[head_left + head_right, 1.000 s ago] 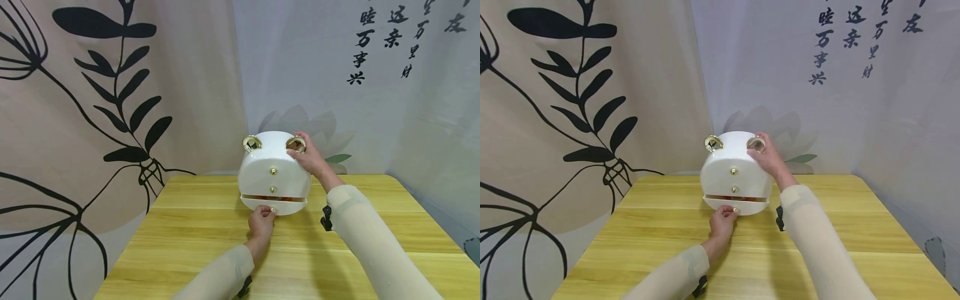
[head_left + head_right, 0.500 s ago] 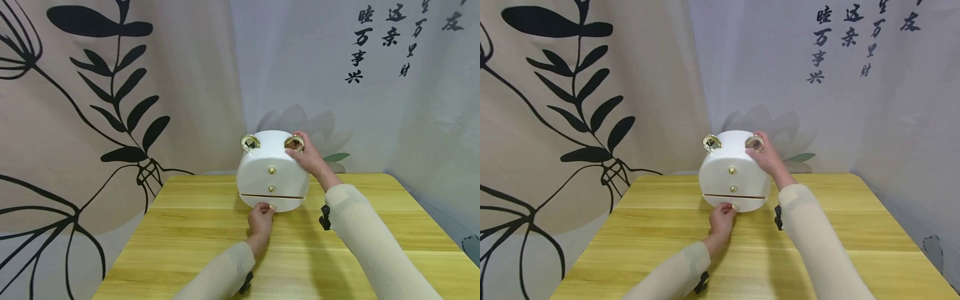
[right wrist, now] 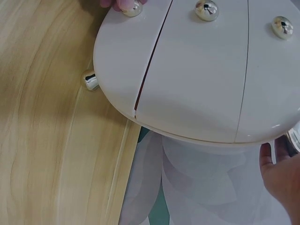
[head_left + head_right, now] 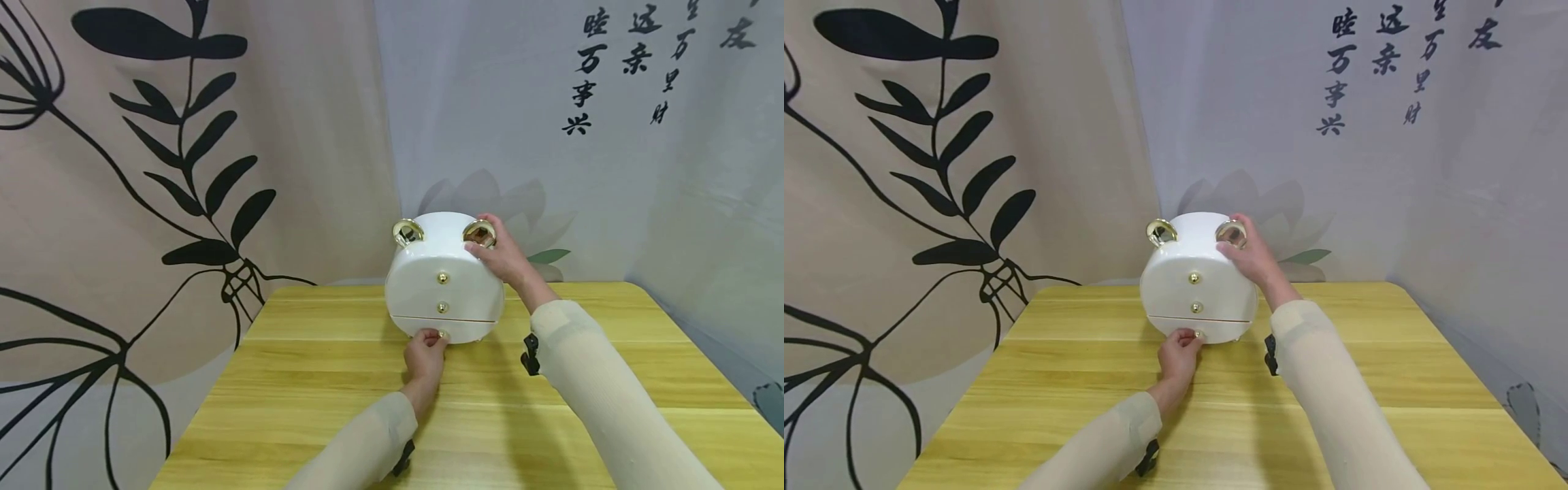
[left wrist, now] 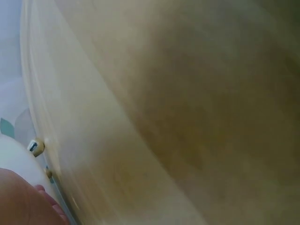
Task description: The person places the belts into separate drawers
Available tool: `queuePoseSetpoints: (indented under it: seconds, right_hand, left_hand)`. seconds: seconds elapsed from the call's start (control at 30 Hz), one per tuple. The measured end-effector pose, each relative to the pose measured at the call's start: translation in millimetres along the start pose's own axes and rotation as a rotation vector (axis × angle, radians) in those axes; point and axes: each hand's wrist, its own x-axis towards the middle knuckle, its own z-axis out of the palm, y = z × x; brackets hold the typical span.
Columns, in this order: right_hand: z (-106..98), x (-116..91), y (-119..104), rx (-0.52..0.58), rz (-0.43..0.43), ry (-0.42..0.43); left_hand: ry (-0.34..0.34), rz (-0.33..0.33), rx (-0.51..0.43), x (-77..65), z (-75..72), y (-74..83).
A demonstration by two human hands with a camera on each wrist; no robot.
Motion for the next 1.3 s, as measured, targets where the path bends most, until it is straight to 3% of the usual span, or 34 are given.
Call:
queuePoseSetpoints:
  seconds: [1.3]
  right_hand:
    - [-1.6,1.4,3.5,-0.038,0.036,-0.002]
  left_hand:
    - [0.014,-0.003,0.012,8.1,7.3,-4.1]
